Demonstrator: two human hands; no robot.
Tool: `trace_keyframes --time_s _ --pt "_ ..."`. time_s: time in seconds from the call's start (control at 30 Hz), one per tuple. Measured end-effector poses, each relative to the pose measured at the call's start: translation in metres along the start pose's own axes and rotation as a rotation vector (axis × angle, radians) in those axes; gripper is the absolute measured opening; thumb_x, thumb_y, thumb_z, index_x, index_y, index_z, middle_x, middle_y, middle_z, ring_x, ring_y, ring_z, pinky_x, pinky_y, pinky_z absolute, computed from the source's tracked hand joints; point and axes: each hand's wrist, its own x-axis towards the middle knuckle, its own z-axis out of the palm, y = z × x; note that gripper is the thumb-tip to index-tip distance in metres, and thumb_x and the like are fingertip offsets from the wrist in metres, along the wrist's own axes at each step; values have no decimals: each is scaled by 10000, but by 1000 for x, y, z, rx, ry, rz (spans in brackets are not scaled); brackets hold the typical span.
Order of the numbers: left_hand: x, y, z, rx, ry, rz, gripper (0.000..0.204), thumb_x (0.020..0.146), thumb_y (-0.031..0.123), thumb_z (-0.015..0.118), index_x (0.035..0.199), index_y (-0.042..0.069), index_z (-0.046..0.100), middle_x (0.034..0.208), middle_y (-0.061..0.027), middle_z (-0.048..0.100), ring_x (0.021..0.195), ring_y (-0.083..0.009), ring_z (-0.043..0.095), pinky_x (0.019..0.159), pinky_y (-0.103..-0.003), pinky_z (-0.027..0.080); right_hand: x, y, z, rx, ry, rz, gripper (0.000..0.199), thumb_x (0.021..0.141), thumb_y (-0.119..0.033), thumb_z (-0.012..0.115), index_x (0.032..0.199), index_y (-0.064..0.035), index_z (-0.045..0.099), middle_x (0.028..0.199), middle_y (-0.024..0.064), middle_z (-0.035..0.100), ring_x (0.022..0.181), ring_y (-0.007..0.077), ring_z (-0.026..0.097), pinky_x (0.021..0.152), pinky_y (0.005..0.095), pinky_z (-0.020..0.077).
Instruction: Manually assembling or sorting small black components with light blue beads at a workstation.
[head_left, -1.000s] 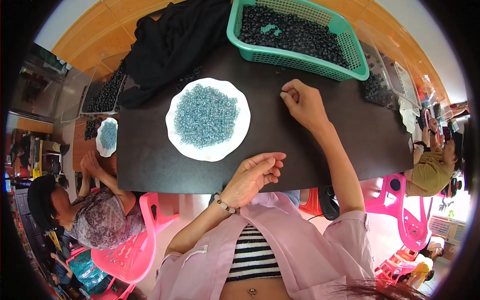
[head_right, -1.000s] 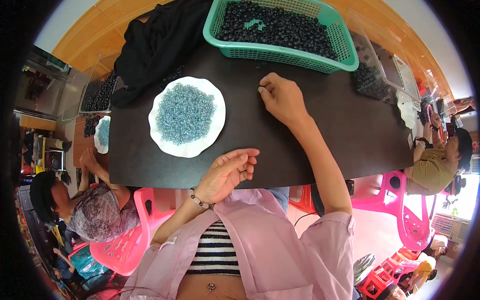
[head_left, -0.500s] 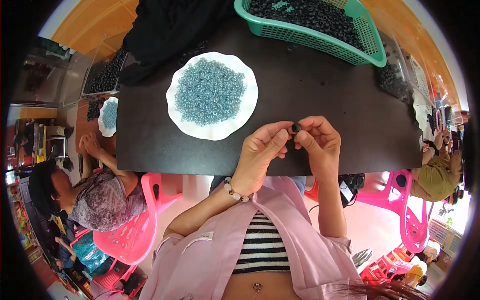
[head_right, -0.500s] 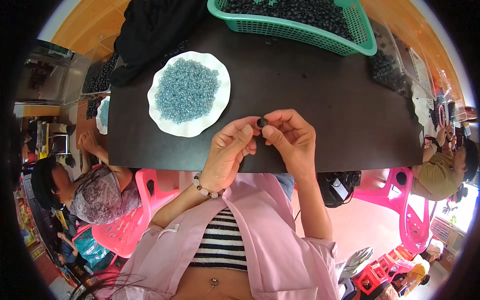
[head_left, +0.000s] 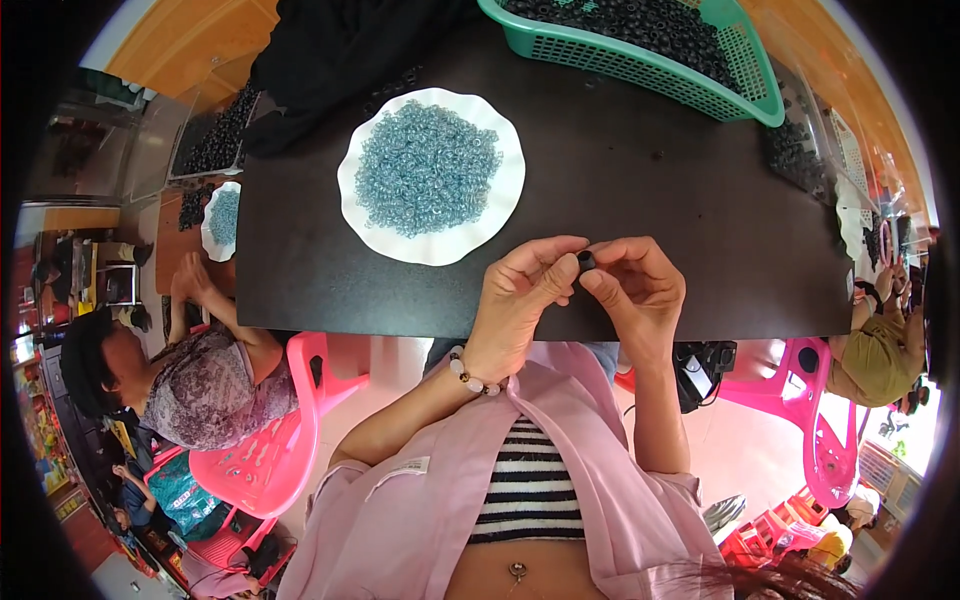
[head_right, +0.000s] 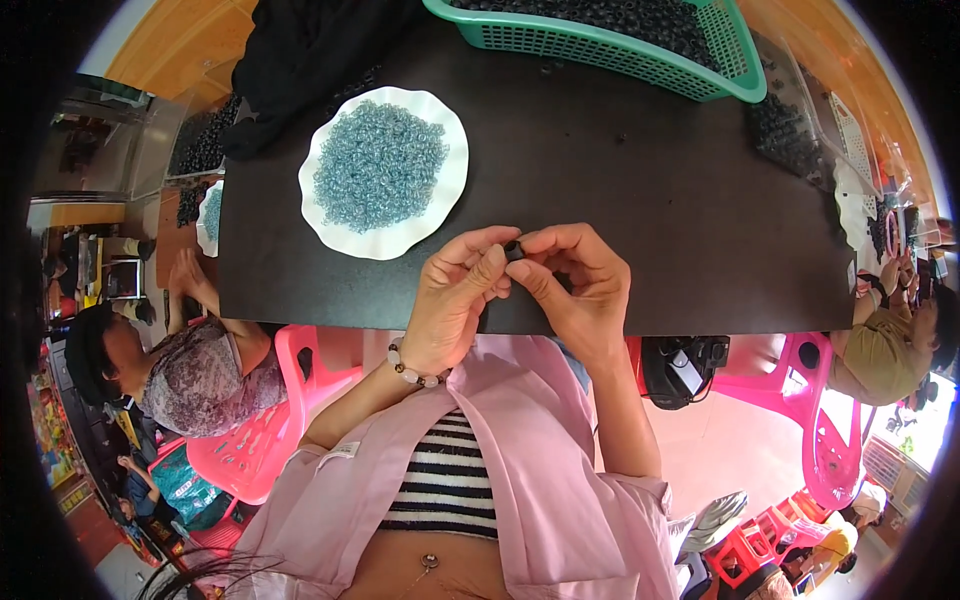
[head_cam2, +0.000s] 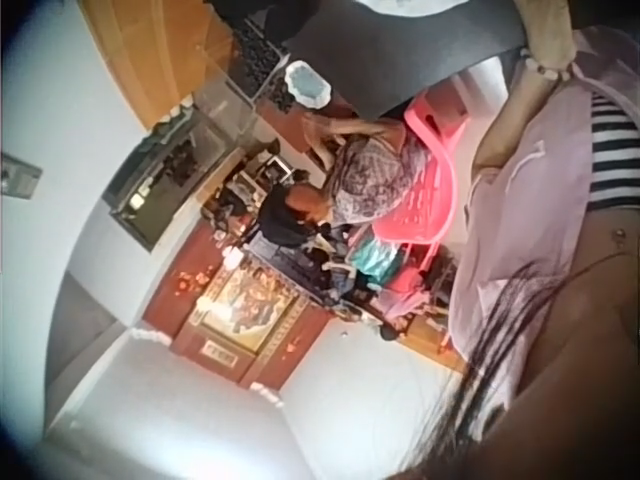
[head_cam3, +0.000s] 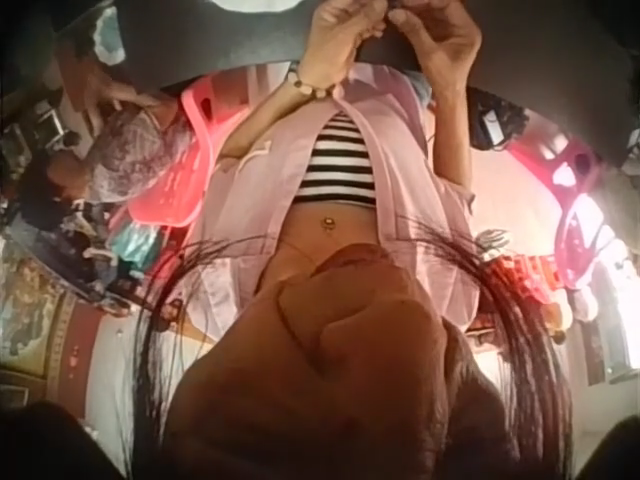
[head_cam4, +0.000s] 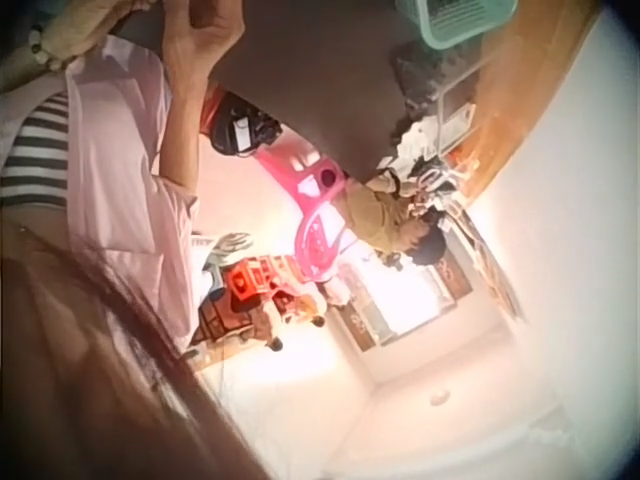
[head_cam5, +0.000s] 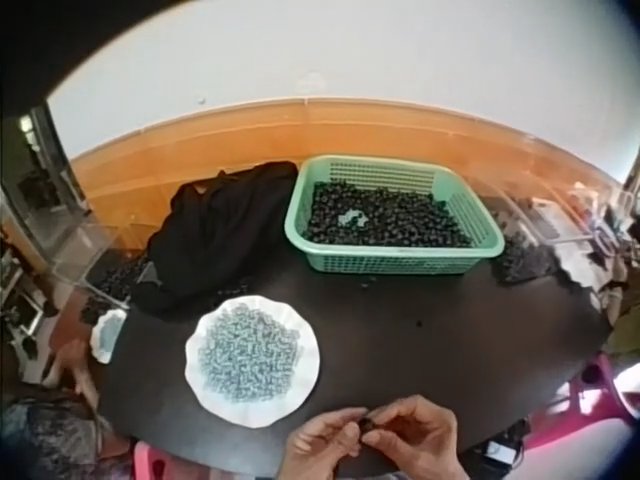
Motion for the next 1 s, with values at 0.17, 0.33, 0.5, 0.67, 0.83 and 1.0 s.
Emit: trace_keyframes --time_s 0.17,0.33,0.5,0.67,0.83,1.0 --pt "-2 -1 -2 -143 -32 -105 281 917 249 620 1124 60 635 854 39 626 719 -28 529 654 -188 444 2 0 0 -91 -10 -78 255 763 50 713 1005 6 644 931 72 646 832 103 589 753 219 494" --pt "-3 1 -4 -231 -77 -225 283 925 265 607 1128 69 619 828 52 605 725 -31 541 659 -197 454 -1 2 4 -50 18 -116 230 730 82 710 946 8 680 967 89 647 920 130 561 765 237 500" --pt "-3 8 -7 -353 -119 -341 312 925 303 597 1137 74 617 839 51 604 739 -37 544 678 -215 461 -1 4 5 -64 -15 -171 239 719 77 717 943 0 681 972 81 655 990 151 543 796 264 513" --pt "-2 12 -13 -364 -170 -409 346 923 333 593 1167 89 616 844 42 605 744 -54 543 688 -222 455 2 0 1 -215 -48 -261 238 699 65 728 921 -12 691 914 71 684 980 174 556 791 264 517" --pt "0 5 -26 -376 -226 -431 260 912 310 614 1063 100 637 839 33 606 743 -65 538 688 -226 452 6 -8 -2 -378 -152 -300 220 713 38 727 924 0 680 934 113 694 1010 207 536 824 289 483" --pt "1 6 -26 -424 -266 -465 175 906 267 628 975 106 628 839 27 606 746 -72 539 687 -234 449 10 -15 -2 -448 -223 -329 229 706 55 705 928 -1 692 956 101 702 953 202 569 771 288 513"
